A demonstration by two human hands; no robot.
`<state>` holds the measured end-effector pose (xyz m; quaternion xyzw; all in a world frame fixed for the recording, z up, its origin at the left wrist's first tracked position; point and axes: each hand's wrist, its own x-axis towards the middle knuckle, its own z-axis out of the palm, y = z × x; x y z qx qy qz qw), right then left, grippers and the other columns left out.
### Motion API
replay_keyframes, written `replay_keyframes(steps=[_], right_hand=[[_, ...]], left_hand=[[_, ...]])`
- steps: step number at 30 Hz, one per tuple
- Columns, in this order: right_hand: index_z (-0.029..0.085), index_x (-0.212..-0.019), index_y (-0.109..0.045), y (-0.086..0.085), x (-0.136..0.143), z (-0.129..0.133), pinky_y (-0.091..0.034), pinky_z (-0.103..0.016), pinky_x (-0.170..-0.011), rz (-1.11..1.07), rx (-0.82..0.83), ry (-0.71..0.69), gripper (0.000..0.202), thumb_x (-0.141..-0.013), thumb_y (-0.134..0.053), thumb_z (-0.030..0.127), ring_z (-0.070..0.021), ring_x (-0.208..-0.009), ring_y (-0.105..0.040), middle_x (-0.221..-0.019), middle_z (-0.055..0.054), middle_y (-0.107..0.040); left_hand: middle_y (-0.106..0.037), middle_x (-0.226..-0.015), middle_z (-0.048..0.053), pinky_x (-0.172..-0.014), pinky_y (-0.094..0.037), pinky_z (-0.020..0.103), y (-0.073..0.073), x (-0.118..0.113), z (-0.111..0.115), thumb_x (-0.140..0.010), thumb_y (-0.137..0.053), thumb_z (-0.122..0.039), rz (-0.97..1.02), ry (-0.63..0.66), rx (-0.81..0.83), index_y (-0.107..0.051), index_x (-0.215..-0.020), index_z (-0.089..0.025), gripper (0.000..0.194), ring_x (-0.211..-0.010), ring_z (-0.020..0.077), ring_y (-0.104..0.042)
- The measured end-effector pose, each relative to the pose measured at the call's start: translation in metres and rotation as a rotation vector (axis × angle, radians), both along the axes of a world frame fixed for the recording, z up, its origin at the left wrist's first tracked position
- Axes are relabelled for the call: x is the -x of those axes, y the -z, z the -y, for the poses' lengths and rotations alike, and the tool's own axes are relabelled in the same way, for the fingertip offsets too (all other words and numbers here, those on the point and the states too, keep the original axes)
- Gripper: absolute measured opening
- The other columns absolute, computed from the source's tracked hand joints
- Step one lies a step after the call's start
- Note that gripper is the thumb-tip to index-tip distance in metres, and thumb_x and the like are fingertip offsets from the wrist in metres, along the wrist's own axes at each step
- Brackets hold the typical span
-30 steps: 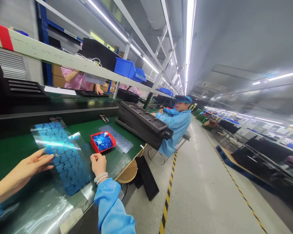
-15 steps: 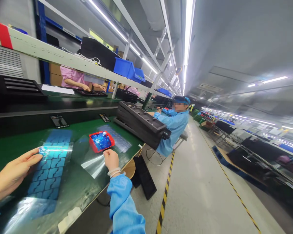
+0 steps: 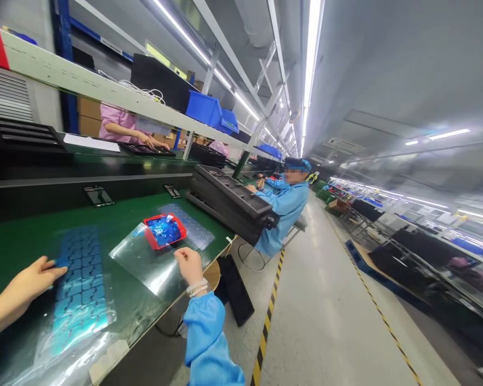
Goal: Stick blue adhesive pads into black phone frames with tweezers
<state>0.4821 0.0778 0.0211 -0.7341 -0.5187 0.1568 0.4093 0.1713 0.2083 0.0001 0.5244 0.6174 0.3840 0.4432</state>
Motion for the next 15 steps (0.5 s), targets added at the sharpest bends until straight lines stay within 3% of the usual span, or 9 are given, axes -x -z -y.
replay_keyframes(steps=[2,3,4,6,8,9,12,15], right_hand=[[0.014,-0.087,-0.064,-0.006,0.002,0.005,-0.054,-0.030,-0.072,-0.017,-0.016,-0.027,0.025,-0.095,-0.060,0.037,-0.0123,-0.072,-0.063,-0.080,0.001,-0.064],[0.014,-0.086,-0.064,-0.009,0.004,0.008,-0.053,-0.030,-0.071,-0.028,-0.021,-0.045,0.024,-0.095,-0.060,0.036,-0.0119,-0.070,-0.062,-0.077,0.001,-0.064],[0.014,-0.084,-0.064,-0.012,0.006,0.010,-0.053,-0.029,-0.069,-0.038,-0.024,-0.064,0.023,-0.094,-0.061,0.035,-0.0114,-0.067,-0.061,-0.074,0.002,-0.063],[0.015,-0.082,-0.065,-0.015,0.013,0.012,-0.051,-0.027,-0.066,-0.058,-0.030,-0.103,0.019,-0.092,-0.062,0.030,-0.0111,-0.064,-0.060,-0.071,0.003,-0.063],[0.016,-0.080,-0.067,-0.016,0.023,0.013,-0.049,-0.025,-0.064,-0.075,-0.035,-0.138,0.015,-0.089,-0.060,0.027,-0.0114,-0.063,-0.059,-0.069,0.003,-0.064],[0.017,-0.079,-0.067,-0.016,0.027,0.012,-0.048,-0.024,-0.063,-0.081,-0.037,-0.153,0.015,-0.088,-0.059,0.025,-0.0117,-0.063,-0.059,-0.068,0.003,-0.064],[0.018,-0.083,-0.070,-0.016,0.042,0.008,-0.048,-0.023,-0.063,-0.093,-0.048,-0.188,0.013,-0.084,-0.058,0.023,-0.0123,-0.064,-0.060,-0.071,0.002,-0.066],[0.020,-0.101,-0.070,-0.015,0.055,0.001,-0.050,-0.024,-0.067,-0.105,-0.081,-0.206,0.021,-0.082,-0.061,0.022,-0.0118,-0.067,-0.061,-0.081,0.001,-0.069]], left_hand=[[-0.039,-0.150,0.018,-0.108,-0.025,0.070,-0.015,-0.006,0.007,-0.079,-0.067,-0.038,-0.113,0.013,-0.110,-0.051,-0.129,-0.017,0.057,-0.139,0.0437,-0.031],[-0.031,-0.155,0.019,-0.111,-0.016,0.071,-0.024,-0.010,0.013,-0.076,-0.066,-0.041,-0.153,0.036,-0.173,-0.048,-0.132,-0.017,0.063,-0.144,0.0466,-0.020],[-0.029,-0.157,0.018,-0.113,-0.016,0.067,-0.031,-0.016,0.019,-0.074,-0.064,-0.044,-0.172,0.081,-0.242,-0.046,-0.134,-0.017,0.069,-0.145,0.0461,-0.018],[-0.038,-0.154,0.013,-0.110,-0.033,0.053,-0.043,-0.027,0.032,-0.069,-0.062,-0.053,-0.172,0.213,-0.353,-0.044,-0.139,-0.022,0.078,-0.137,0.0406,-0.037],[-0.053,-0.142,0.008,-0.090,-0.049,0.041,-0.047,-0.038,0.042,-0.065,-0.061,-0.061,-0.157,0.316,-0.406,-0.045,-0.140,-0.028,0.084,-0.115,0.0339,-0.057],[-0.060,-0.131,0.007,-0.081,-0.051,0.039,-0.048,-0.041,0.045,-0.064,-0.060,-0.063,-0.151,0.338,-0.416,-0.047,-0.139,-0.029,0.083,-0.103,0.0313,-0.062],[-0.067,-0.090,0.005,-0.075,-0.049,0.037,-0.045,-0.044,0.047,-0.063,-0.057,-0.056,-0.135,0.312,-0.424,-0.059,-0.128,-0.026,0.071,-0.080,0.0270,-0.062],[-0.062,-0.075,0.003,-0.074,-0.048,0.037,-0.042,-0.040,0.048,-0.062,-0.055,-0.053,-0.108,0.270,-0.413,-0.063,-0.120,-0.024,0.065,-0.073,0.0267,-0.059]])
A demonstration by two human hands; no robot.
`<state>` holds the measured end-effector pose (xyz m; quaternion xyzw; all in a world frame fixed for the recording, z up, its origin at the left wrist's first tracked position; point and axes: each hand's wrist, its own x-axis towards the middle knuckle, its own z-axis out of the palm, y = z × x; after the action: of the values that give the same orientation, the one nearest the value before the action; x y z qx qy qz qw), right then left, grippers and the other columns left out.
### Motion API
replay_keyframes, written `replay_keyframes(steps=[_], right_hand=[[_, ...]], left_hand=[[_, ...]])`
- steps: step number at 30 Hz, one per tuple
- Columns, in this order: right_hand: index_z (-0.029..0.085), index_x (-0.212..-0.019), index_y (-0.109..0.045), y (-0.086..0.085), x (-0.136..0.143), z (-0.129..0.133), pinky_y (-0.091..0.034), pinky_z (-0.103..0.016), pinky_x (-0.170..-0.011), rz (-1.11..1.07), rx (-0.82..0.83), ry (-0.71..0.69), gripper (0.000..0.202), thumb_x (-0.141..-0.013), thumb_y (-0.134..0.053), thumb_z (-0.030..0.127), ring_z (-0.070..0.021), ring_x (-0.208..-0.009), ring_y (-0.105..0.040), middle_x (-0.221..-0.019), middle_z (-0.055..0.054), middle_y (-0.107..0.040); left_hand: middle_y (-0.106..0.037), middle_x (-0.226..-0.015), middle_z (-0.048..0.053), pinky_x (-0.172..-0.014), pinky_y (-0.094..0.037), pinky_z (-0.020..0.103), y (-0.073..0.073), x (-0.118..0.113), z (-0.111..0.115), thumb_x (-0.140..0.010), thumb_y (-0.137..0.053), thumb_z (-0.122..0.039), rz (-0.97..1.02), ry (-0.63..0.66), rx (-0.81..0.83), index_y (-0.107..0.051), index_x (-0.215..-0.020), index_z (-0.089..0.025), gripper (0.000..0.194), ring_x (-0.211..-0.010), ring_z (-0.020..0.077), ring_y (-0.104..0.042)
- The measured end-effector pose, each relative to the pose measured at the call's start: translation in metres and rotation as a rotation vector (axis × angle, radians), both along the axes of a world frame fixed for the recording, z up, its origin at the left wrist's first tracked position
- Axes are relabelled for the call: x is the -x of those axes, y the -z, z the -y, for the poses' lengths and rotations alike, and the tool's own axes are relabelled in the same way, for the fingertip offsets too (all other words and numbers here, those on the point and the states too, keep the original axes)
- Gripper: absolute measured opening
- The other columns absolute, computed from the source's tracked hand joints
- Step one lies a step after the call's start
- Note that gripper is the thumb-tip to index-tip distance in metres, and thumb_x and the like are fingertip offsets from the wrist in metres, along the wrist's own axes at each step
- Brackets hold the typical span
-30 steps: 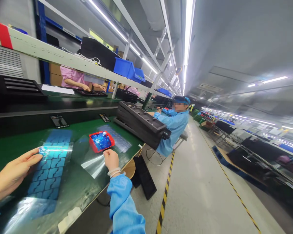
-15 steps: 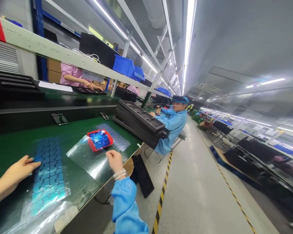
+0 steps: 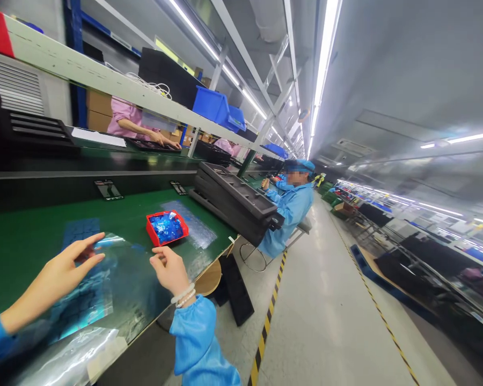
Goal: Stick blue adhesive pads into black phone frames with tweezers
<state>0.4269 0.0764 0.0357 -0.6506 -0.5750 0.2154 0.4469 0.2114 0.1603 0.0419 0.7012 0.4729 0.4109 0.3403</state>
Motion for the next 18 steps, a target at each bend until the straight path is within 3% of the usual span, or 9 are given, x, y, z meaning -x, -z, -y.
replay_keyframes(steps=[3,6,10,15,18], right_hand=[[0.021,-0.104,-0.070,0.000,0.013,-0.009,-0.052,-0.024,-0.068,-0.017,-0.053,0.008,0.024,-0.081,-0.063,0.024,-0.0118,-0.067,-0.061,-0.083,0.001,-0.070],[0.022,-0.089,-0.072,-0.001,0.027,-0.015,-0.053,-0.027,-0.076,-0.020,-0.147,0.052,0.012,-0.083,-0.061,0.023,-0.0143,-0.077,-0.063,-0.084,0.000,-0.070],[0.022,-0.077,-0.069,-0.003,0.035,-0.016,-0.050,-0.032,-0.089,0.004,-0.280,0.136,0.012,-0.084,-0.060,0.019,-0.0174,-0.091,-0.062,-0.090,-0.003,-0.066],[0.020,-0.093,-0.066,-0.013,0.002,-0.037,-0.048,-0.036,-0.091,0.053,-0.313,0.327,0.027,-0.098,-0.041,0.025,-0.0186,-0.096,-0.059,-0.096,-0.006,-0.065],[0.016,-0.100,-0.064,-0.020,-0.027,-0.067,-0.048,-0.040,-0.094,0.104,-0.246,0.366,0.022,-0.099,-0.047,0.030,-0.0192,-0.102,-0.060,-0.105,-0.007,-0.065]], left_hand=[[-0.063,-0.076,0.004,-0.070,-0.047,0.035,0.000,0.003,0.005,-0.061,-0.056,-0.057,0.035,0.003,0.022,-0.065,-0.116,-0.025,0.065,-0.072,0.0266,-0.059],[-0.062,-0.070,0.003,-0.067,-0.047,0.034,0.001,0.002,0.009,-0.058,-0.059,-0.060,0.073,0.018,0.056,-0.067,-0.114,-0.027,0.065,-0.068,0.0250,-0.058],[-0.063,-0.066,-0.001,-0.068,-0.048,0.035,0.003,0.001,0.007,-0.055,-0.062,-0.061,0.117,0.040,0.127,-0.065,-0.118,-0.024,0.073,-0.067,0.0234,-0.060],[-0.060,-0.061,-0.004,-0.062,-0.045,0.031,0.003,0.003,0.002,-0.052,-0.062,-0.063,0.137,0.016,0.197,-0.062,-0.121,-0.020,0.082,-0.058,0.0182,-0.056],[-0.059,-0.057,-0.005,-0.057,-0.044,0.030,0.004,0.002,0.000,-0.049,-0.063,-0.062,0.144,0.014,0.243,-0.063,-0.120,-0.018,0.084,-0.056,0.0176,-0.054]])
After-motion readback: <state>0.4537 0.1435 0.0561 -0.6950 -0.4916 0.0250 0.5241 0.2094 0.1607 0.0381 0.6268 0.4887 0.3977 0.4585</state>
